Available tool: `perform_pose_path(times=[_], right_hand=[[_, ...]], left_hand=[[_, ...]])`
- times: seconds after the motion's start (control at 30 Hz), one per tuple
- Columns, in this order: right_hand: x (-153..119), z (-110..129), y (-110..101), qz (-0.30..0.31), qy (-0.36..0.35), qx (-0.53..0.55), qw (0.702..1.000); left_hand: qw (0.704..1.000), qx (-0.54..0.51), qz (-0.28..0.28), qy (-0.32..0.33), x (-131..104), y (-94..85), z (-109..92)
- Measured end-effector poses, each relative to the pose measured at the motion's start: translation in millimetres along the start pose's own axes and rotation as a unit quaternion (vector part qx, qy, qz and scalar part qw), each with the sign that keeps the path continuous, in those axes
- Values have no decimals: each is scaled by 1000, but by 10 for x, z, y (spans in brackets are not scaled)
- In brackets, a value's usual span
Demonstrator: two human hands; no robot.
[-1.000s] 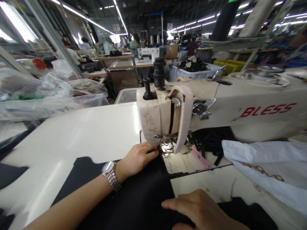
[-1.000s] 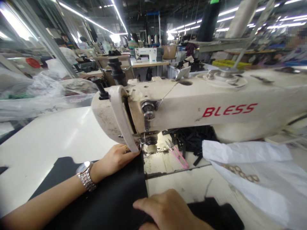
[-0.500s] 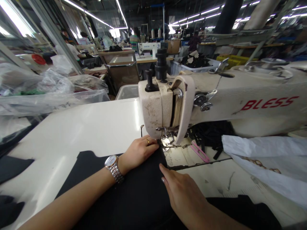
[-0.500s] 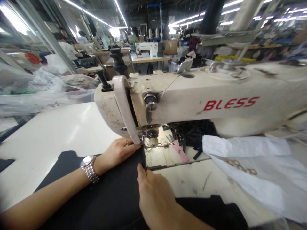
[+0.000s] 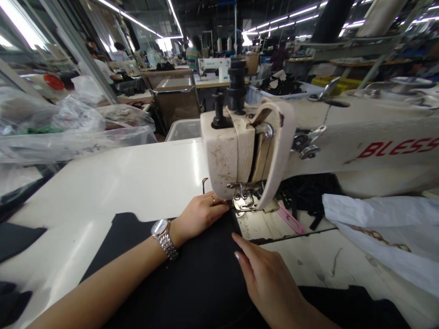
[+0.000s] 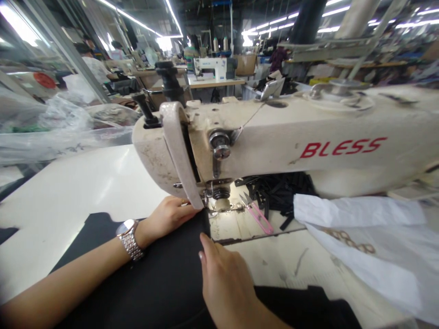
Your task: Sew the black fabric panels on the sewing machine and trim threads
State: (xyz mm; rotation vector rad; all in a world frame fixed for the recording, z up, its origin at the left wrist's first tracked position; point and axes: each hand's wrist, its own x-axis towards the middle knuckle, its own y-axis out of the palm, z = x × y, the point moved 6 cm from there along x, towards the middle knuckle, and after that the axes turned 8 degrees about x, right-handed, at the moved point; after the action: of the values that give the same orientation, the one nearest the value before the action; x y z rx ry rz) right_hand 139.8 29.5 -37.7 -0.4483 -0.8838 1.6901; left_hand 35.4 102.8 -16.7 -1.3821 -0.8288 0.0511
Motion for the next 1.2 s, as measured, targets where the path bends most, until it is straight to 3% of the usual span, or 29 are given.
perform_pose_path(times=[0.53, 1.2], right_hand=[[-16, 76, -22, 1, -62, -39, 997], [6, 54, -45, -8, -27, -13, 1000]], left_hand=[[1000, -4, -5, -27, 4, 4, 20], [999, -32, -11, -19, -1, 1, 19]])
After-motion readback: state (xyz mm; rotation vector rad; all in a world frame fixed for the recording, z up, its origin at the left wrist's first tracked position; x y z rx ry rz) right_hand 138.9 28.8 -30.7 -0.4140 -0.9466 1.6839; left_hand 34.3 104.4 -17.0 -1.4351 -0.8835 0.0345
